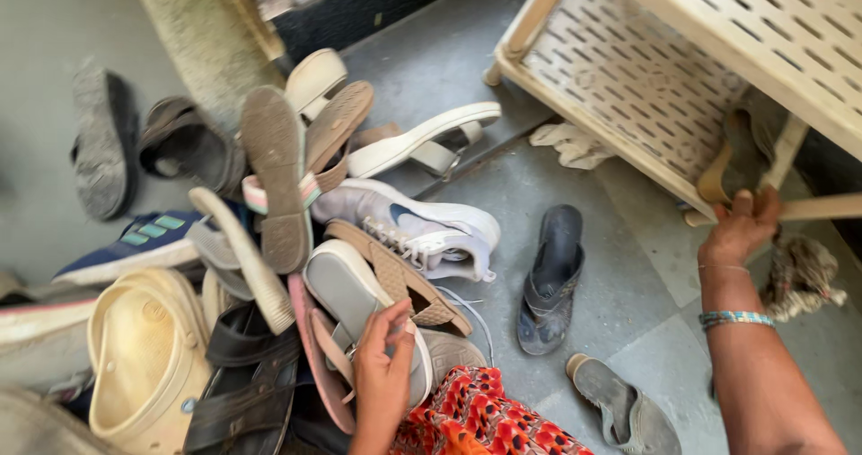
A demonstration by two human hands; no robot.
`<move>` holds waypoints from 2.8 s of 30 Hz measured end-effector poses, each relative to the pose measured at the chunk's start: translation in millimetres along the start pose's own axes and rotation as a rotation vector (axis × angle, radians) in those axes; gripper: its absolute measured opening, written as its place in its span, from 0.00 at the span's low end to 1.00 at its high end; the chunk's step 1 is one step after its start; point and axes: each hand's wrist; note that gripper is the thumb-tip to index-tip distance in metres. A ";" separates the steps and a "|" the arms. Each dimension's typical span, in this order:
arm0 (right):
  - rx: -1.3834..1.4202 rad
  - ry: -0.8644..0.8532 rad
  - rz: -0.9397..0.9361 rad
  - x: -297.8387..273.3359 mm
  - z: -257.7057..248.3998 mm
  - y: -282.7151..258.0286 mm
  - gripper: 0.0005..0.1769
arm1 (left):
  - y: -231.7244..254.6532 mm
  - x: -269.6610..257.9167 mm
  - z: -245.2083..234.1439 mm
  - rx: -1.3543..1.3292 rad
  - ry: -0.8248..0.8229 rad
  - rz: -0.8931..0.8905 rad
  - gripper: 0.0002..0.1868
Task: The person sits on the floor and organizes a pile of shoes by picking them up one by one and placing them onto a nearby plastic shoe rack. They handle various types of footwear, including sneakers, sandals, and flip-flops, moving them from the floor to the rack.
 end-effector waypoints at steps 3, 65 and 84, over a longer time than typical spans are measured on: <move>0.059 0.025 -0.212 -27.8 13.7 7.8 0.34 | 4.6 0.6 -16.6 0.137 0.174 0.163 0.15; -0.879 -1.120 -0.562 -326.4 126.7 -151.8 0.34 | -19.5 -47.6 8.3 0.450 -0.117 0.455 0.24; -0.752 -1.048 -0.078 -235.5 180.9 -30.8 0.55 | -24.0 0.1 50.5 0.260 0.116 0.088 0.31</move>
Point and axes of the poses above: each hand's wrist, its own x-axis towards the middle knuckle, its own z-axis out of the palm, y = z × x, and after that the axes turned 4 degrees about x, right-handed
